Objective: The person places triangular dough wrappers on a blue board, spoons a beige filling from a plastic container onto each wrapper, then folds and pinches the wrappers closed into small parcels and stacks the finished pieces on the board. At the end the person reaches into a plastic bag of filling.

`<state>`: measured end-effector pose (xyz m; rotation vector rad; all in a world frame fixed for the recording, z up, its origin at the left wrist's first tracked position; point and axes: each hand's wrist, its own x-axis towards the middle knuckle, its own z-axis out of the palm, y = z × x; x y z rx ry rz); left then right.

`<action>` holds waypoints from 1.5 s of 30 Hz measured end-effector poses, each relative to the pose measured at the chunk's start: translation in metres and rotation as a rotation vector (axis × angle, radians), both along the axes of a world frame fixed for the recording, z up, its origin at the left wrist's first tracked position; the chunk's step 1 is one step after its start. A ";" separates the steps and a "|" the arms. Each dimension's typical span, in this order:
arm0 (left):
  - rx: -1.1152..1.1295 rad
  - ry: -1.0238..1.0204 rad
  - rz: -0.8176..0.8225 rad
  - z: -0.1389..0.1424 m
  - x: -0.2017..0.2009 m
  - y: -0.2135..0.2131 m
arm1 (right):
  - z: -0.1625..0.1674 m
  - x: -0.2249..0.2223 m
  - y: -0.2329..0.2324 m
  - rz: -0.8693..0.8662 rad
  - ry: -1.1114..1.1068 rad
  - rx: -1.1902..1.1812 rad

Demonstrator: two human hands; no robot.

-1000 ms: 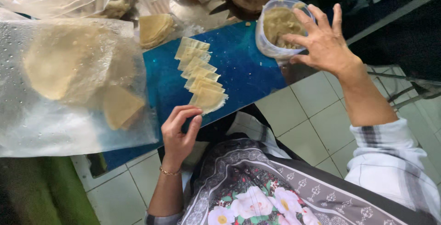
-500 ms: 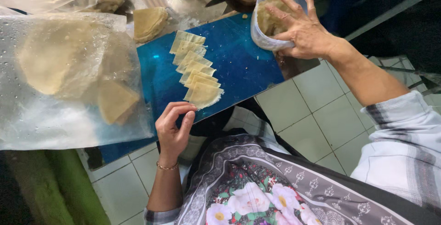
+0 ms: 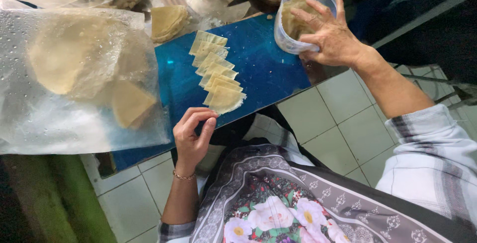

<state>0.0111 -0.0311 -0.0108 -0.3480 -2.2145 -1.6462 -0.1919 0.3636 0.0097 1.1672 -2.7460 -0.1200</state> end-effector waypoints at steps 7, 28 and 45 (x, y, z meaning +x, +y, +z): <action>-0.031 0.008 0.016 0.004 -0.002 0.002 | 0.046 0.005 0.000 -0.036 -0.025 -0.230; -0.599 0.192 0.254 -0.007 -0.006 0.030 | 0.001 0.072 -0.150 0.388 0.641 0.409; -0.559 0.204 0.249 0.000 -0.010 0.031 | -0.033 -0.030 -0.173 0.250 0.546 0.183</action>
